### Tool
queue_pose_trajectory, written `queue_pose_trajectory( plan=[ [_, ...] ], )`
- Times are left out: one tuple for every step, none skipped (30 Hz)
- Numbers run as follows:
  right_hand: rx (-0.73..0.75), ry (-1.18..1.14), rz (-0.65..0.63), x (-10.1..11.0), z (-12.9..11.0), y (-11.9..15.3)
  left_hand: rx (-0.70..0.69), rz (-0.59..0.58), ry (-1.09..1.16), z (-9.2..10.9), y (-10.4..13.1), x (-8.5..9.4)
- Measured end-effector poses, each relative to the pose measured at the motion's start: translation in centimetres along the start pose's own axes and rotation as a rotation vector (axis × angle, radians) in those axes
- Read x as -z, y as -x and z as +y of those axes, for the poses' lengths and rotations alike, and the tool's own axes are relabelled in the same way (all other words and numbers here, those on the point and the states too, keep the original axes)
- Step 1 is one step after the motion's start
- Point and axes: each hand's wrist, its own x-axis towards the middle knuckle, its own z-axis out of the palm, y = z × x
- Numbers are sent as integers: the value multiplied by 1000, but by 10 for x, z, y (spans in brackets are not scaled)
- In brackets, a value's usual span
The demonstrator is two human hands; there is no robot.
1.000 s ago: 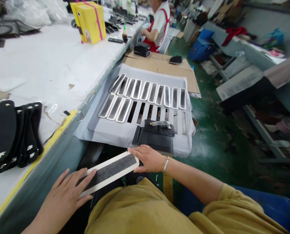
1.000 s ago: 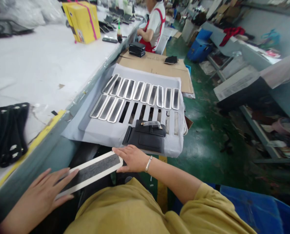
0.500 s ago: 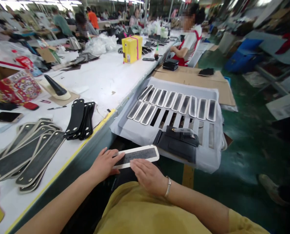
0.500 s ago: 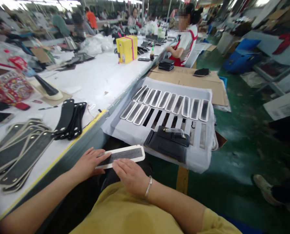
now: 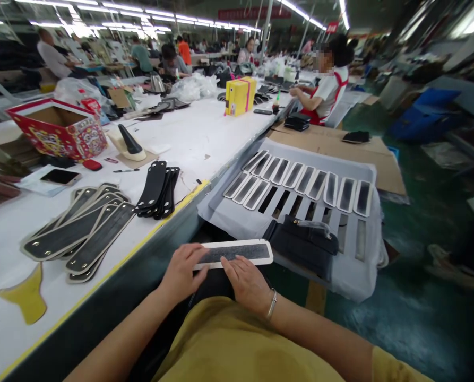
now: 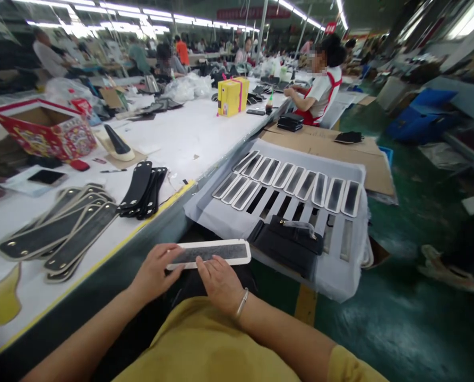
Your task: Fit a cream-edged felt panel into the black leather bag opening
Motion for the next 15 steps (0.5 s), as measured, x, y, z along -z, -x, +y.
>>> queue_pose_trajectory(
  plan=[
    [-7, 2, -4, -1, -2, 0, -62, -48, -67, 10, 6, -6],
    [-16, 2, -11, -2, -4, 0, -101, -97, -121, 19, 11, -12],
    [-31, -3, -23, -2, -4, -1, -117, -136, -161, 26, 14, -18],
    [-55, -20, -36, -1, -4, -2, -119, -159, -188, 31, 15, -22],
    [-90, -59, -50, 0, -2, -3, -114, -169, -205, 34, 16, -24],
    [-139, -127, -57, 3, 2, -5, -108, -172, -213, 35, 16, -26],
    [-205, -219, -49, 7, 6, -8, -104, -173, -218, 35, 15, -26],
    [-284, -316, -14, 12, 11, -10, -101, -170, -222, 34, 15, -26],
    [-363, -393, 50, 18, 17, -13, -101, -165, -226, 34, 15, -26],
    [-426, -429, 130, 24, 21, -15, -100, -158, -230, 33, 15, -26],
    [-461, -414, 208, 30, 23, -17, -98, -149, -233, 33, 16, -26],
    [-461, -354, 267, 35, 24, -19, -96, -138, -234, 33, 16, -26],
    [-420, -270, 282, 38, 22, -19, -93, -130, -232, 33, 17, -27],
    [-347, -186, 245, 40, 19, -20, -88, -126, -226, 34, 18, -27],
    [-267, -114, 163, 39, 14, -20, -81, -127, -219, 35, 19, -27]
  ],
)
